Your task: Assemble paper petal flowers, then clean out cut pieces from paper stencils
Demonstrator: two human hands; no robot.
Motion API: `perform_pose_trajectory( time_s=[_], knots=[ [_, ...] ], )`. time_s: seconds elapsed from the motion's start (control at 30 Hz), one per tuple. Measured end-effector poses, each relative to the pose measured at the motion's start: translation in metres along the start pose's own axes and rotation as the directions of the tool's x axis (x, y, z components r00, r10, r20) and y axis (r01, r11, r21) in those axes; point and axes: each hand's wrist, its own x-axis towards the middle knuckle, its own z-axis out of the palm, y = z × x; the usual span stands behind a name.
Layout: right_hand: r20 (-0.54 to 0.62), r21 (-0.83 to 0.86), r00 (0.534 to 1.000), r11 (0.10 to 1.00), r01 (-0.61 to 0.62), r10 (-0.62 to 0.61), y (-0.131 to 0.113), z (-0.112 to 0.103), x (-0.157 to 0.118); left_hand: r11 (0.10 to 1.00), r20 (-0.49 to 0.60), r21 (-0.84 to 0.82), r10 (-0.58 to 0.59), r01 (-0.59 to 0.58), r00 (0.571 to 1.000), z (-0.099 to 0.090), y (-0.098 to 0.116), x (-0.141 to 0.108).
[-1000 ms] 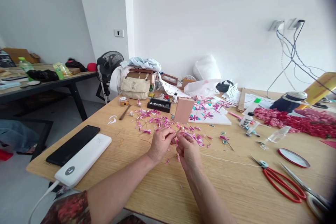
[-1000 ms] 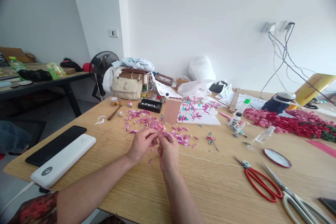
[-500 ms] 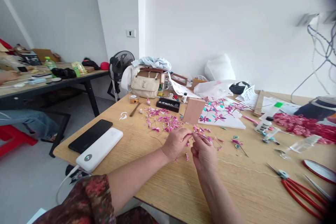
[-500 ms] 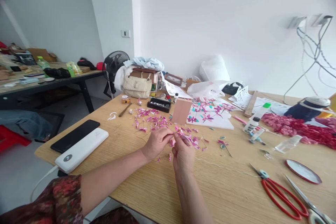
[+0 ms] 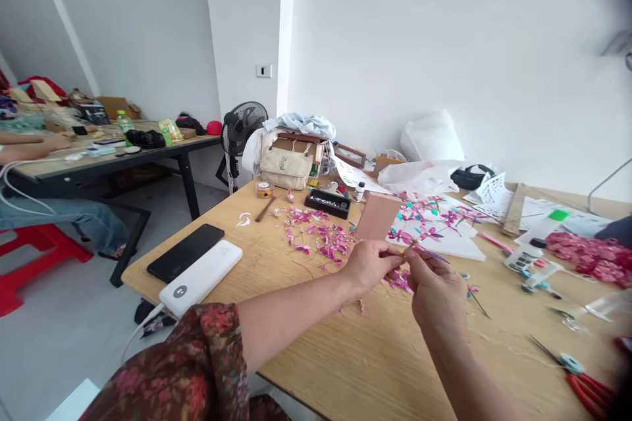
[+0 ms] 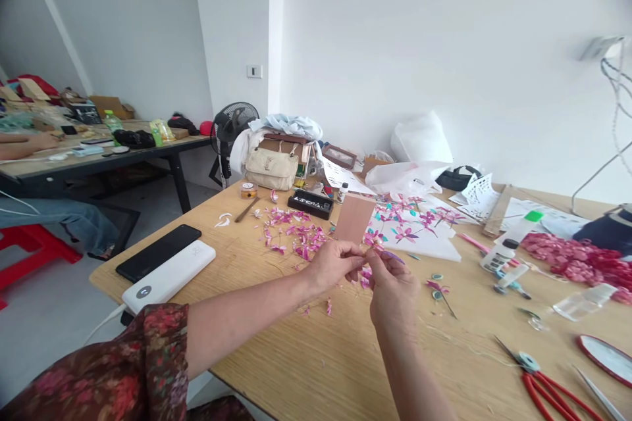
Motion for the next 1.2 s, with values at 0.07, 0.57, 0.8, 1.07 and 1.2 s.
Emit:
perform_pose_trajectory(
  time_s=[0.07,0.57,0.8,1.07,1.2],
  knots=[
    [0.032,-0.017,0.999,1.0,0.01,-0.01,-0.003,-0.003,0.006,0.998,0.003,-0.068,0.006,-0.005,1.0,0.003,0.001,0.004],
    [0.14,-0.006,0.983,0.993,-0.117,0.117,0.013,-0.015,0.025,0.952,0.009,-0.289,-0.105,0.103,0.994,0.005,-0.017,0.012],
    [0.185,0.134,0.971,0.975,-0.176,0.15,0.012,-0.018,0.02,0.939,0.041,-0.313,-0.138,0.144,0.99,0.003,-0.019,0.005],
    [0.199,0.213,0.964,0.953,-0.215,0.174,0.006,-0.024,0.023,0.975,0.075,-0.208,-0.06,0.075,0.995,0.012,-0.024,-0.006],
    [0.177,0.266,0.976,0.948,-0.175,0.131,-0.002,-0.03,0.028,0.996,0.212,-0.067,-0.045,0.061,0.976,-0.009,-0.02,-0.011]
  ],
)
